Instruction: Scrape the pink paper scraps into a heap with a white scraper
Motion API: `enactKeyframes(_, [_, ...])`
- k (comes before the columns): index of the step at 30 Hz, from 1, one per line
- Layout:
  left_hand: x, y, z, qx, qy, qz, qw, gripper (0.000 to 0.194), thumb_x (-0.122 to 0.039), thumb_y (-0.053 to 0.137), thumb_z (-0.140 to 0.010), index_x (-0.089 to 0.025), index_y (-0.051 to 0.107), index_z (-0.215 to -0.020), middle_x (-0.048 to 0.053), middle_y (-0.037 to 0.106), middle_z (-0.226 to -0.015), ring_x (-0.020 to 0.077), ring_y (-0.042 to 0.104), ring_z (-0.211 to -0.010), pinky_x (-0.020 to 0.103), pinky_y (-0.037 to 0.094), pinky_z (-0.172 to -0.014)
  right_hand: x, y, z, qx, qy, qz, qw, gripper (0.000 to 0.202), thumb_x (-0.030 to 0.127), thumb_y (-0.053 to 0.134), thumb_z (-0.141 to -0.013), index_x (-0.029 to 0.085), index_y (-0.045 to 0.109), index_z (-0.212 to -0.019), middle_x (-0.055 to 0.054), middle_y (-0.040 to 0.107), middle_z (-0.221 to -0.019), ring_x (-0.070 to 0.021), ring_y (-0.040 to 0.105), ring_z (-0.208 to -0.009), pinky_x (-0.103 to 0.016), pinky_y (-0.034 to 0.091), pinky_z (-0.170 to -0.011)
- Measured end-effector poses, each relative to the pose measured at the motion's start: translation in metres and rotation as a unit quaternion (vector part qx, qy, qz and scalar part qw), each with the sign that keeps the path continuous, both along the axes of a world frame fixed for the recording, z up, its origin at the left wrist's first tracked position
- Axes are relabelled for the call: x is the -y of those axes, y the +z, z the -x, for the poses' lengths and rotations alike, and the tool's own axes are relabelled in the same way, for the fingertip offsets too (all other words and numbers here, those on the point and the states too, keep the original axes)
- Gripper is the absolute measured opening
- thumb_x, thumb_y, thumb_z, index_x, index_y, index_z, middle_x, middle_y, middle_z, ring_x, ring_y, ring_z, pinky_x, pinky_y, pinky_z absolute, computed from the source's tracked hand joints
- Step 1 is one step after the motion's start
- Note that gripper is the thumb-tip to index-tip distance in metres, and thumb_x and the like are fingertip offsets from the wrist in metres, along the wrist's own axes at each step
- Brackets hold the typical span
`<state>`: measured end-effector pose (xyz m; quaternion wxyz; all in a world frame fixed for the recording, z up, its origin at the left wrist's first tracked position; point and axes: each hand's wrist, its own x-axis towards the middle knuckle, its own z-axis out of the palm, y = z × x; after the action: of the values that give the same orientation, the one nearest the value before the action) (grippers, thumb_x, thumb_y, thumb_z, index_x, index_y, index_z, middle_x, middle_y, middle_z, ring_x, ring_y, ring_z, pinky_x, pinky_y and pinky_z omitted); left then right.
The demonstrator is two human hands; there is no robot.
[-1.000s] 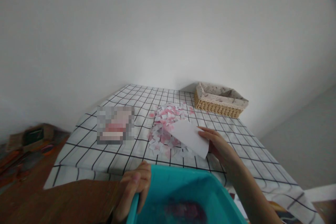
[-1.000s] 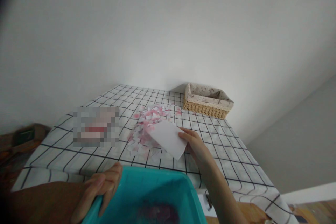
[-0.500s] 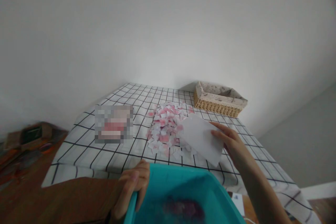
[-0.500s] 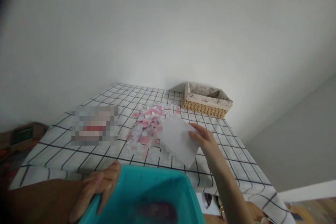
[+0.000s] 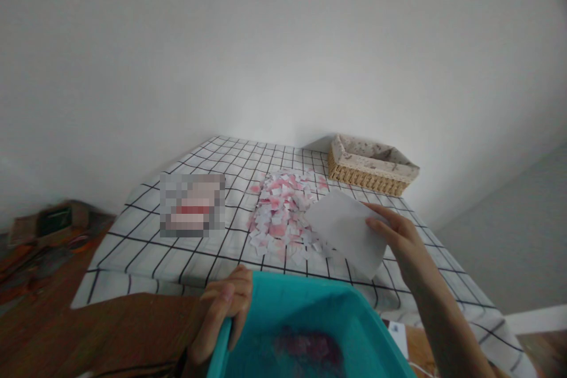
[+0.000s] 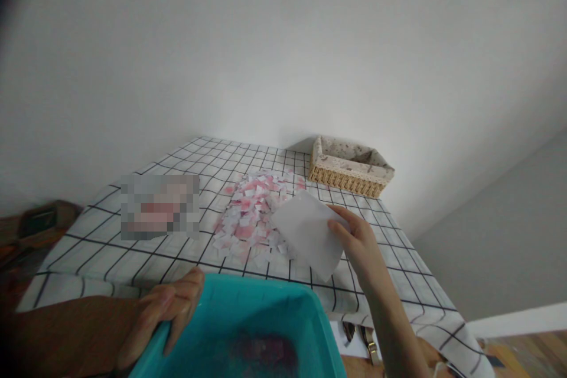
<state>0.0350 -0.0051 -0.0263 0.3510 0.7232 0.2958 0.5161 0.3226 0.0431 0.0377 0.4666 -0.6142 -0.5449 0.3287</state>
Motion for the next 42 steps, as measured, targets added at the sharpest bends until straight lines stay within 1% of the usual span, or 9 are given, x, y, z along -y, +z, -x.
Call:
enactKeyframes(4, [-0.003,-0.003,0.004,0.011,-0.053,0.013,0.998,0.065,-0.032,0.012,-0.098,-0.017,0.030,-0.038,-0.001,0.045,-0.040,0.0106,0.044,-0.041,0.028,0.042,-0.063,0.007,0.005,0.004,0.102,0.071,0.016,0.992,0.039,0.038,0.057,-0.075,0.015,0.065,-0.106,-0.009,0.070,-0.096,-0.0249,0.063,-0.077,-0.033,0.047,-0.062])
enactKeyframes(8, [-0.003,-0.006,0.005,0.021,-0.063,0.012,0.998,0.064,-0.031,0.014,-0.098,-0.017,0.032,-0.038,-0.001,0.044,-0.043,0.0123,0.045,-0.047,0.030,0.041,-0.070,0.004,0.003,0.005,0.176,0.041,-0.013,0.983,0.041,0.038,0.051,-0.080,0.013,0.063,-0.110,-0.010,0.068,-0.090,-0.0248,0.061,-0.072,-0.034,0.046,-0.060])
enactKeyframes(15, [-0.002,-0.006,0.003,0.030,-0.059,0.019,0.998,0.064,-0.032,0.013,-0.098,-0.017,0.032,-0.038,-0.001,0.044,-0.042,0.0127,0.043,-0.046,0.032,0.039,-0.069,0.014,0.007,0.007,0.157,0.104,-0.012,0.982,0.041,0.043,0.049,-0.085,0.020,0.058,-0.117,-0.007,0.067,-0.095,-0.0227,0.062,-0.074,-0.033,0.049,-0.063])
enactKeyframes(20, [0.001,-0.006,0.003,0.045,-0.052,0.018,0.997,0.064,-0.032,0.013,-0.098,-0.016,0.032,-0.038,-0.001,0.043,-0.040,0.0127,0.045,-0.047,0.032,0.037,-0.069,0.024,0.015,0.012,0.184,0.090,-0.027,0.978,0.041,0.043,0.048,-0.085,0.020,0.059,-0.117,-0.008,0.068,-0.089,-0.0222,0.062,-0.072,-0.031,0.049,-0.060])
enactKeyframes(23, [0.005,-0.005,0.002,0.073,-0.038,0.035,0.996,0.064,-0.033,0.014,-0.097,-0.016,0.031,-0.038,-0.001,0.041,-0.039,0.0125,0.042,-0.044,0.033,0.035,-0.062,0.029,0.022,0.013,0.222,0.119,-0.044,0.967,0.039,0.042,0.046,-0.086,0.023,0.061,-0.117,-0.008,0.068,-0.095,-0.0228,0.062,-0.077,-0.031,0.049,-0.062])
enactKeyframes(27, [0.006,-0.003,0.002,0.092,-0.046,0.045,0.994,0.064,-0.033,0.014,-0.097,-0.016,0.030,-0.038,-0.002,0.039,-0.039,0.0118,0.040,-0.042,0.033,0.034,-0.060,0.033,0.026,0.010,0.289,0.156,-0.045,0.943,0.039,0.041,0.042,-0.088,0.026,0.061,-0.118,-0.004,0.069,-0.083,-0.0176,0.059,-0.062,-0.028,0.046,-0.054])
enactKeyframes(30, [0.005,-0.003,0.002,0.100,-0.034,0.054,0.993,0.064,-0.036,0.016,-0.096,-0.016,0.029,-0.036,-0.002,0.037,-0.039,0.0122,0.038,-0.041,0.033,0.035,-0.058,0.034,0.024,0.005,0.305,0.153,-0.027,0.940,0.040,0.042,0.041,-0.088,0.025,0.061,-0.118,-0.002,0.069,-0.074,-0.0163,0.056,-0.054,-0.027,0.045,-0.049])
enactKeyframes(37, [0.003,0.000,0.005,0.085,-0.049,0.055,0.994,0.063,-0.032,0.014,-0.097,-0.016,0.032,-0.038,-0.001,0.040,-0.038,0.0131,0.041,-0.044,0.034,0.036,-0.062,0.035,0.020,-0.007,0.327,0.072,-0.055,0.941,0.041,0.043,0.042,-0.087,0.024,0.060,-0.119,-0.005,0.071,-0.092,-0.0204,0.062,-0.061,-0.030,0.046,-0.050])
enactKeyframes(42, [0.002,0.001,0.007,0.078,-0.059,0.042,0.994,0.065,-0.034,0.016,-0.096,-0.017,0.034,-0.036,0.000,0.042,-0.038,0.0134,0.042,-0.043,0.034,0.038,-0.063,0.034,0.020,-0.002,0.306,0.149,-0.038,0.939,0.039,0.041,0.042,-0.088,0.025,0.061,-0.118,-0.004,0.072,-0.089,-0.0200,0.064,-0.067,-0.030,0.049,-0.056])
